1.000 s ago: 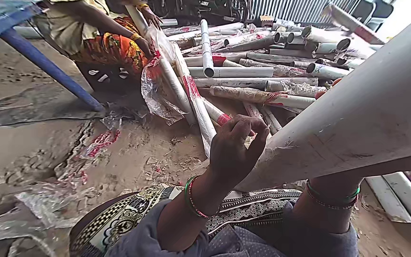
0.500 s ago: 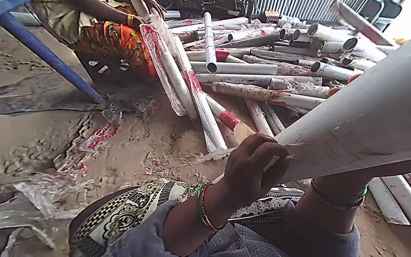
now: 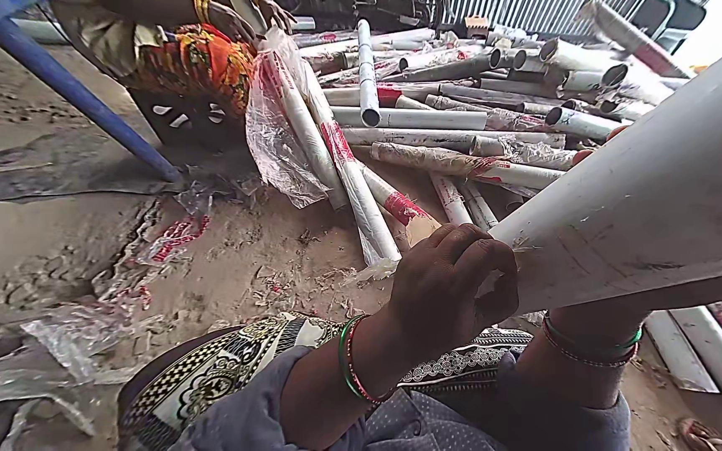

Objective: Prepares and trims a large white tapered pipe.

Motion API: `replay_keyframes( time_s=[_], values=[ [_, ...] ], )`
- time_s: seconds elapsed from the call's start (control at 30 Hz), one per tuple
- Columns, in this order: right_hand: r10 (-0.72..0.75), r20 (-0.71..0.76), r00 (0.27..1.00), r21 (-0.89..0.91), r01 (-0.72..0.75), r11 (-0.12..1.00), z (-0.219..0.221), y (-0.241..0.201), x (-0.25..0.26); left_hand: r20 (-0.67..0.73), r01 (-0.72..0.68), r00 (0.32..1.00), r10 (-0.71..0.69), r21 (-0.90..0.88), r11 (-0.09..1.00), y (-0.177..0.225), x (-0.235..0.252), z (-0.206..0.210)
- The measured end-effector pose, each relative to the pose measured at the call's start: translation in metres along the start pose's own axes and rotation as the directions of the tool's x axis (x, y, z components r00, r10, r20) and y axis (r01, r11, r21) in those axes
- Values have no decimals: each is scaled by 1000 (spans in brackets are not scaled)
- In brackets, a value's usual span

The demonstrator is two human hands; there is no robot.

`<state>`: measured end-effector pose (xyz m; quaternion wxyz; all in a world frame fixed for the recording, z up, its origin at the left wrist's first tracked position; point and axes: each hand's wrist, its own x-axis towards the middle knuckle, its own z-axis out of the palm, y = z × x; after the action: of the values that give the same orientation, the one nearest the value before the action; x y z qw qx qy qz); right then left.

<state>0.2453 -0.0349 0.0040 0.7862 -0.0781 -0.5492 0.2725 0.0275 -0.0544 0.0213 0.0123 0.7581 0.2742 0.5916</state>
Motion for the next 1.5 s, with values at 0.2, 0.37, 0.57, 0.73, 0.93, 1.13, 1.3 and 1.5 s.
replay_keyframes(
  time_s=[0.2, 0.37, 0.57, 0.73, 0.93, 1.13, 1.3, 1.5],
  values=[
    [-39, -27, 999, -28, 39, 999, -3, -1, -3, -62, 167, 983, -175, -115, 979, -13, -1, 2],
    [-17, -48, 999, 60, 20, 998, -3, 1, -2, -29, 117, 991, -130, -275, 954, -7, -4, 1],
    [-30, -30, 999, -27, 29, 999, 8, -1, 3, -43, 32, 998, -47, -298, 954, 2, 9, 3],
    [-14, -18, 1000, -25, 13, 1000, 24, -4, 4, -61, 24, 997, -45, -306, 952, 7, 28, -1],
    [31, -1, 1000, 68, -31, 997, 37, -7, 10, -66, 74, 993, -96, -284, 956, 16, 45, -4],
    [53, -56, 997, -2, -53, 999, 44, -10, 12, -5, 118, 993, -120, -142, 983, 22, 55, -8],
    [26, 13, 1000, -17, -26, 1000, 39, -9, 13, 2, 85, 996, -85, -77, 993, 24, 57, -3],
    [39, 5, 999, 9, -39, 999, 32, -8, 5, 27, 68, 998, -63, -336, 939, 25, 46, -3]
  ],
)
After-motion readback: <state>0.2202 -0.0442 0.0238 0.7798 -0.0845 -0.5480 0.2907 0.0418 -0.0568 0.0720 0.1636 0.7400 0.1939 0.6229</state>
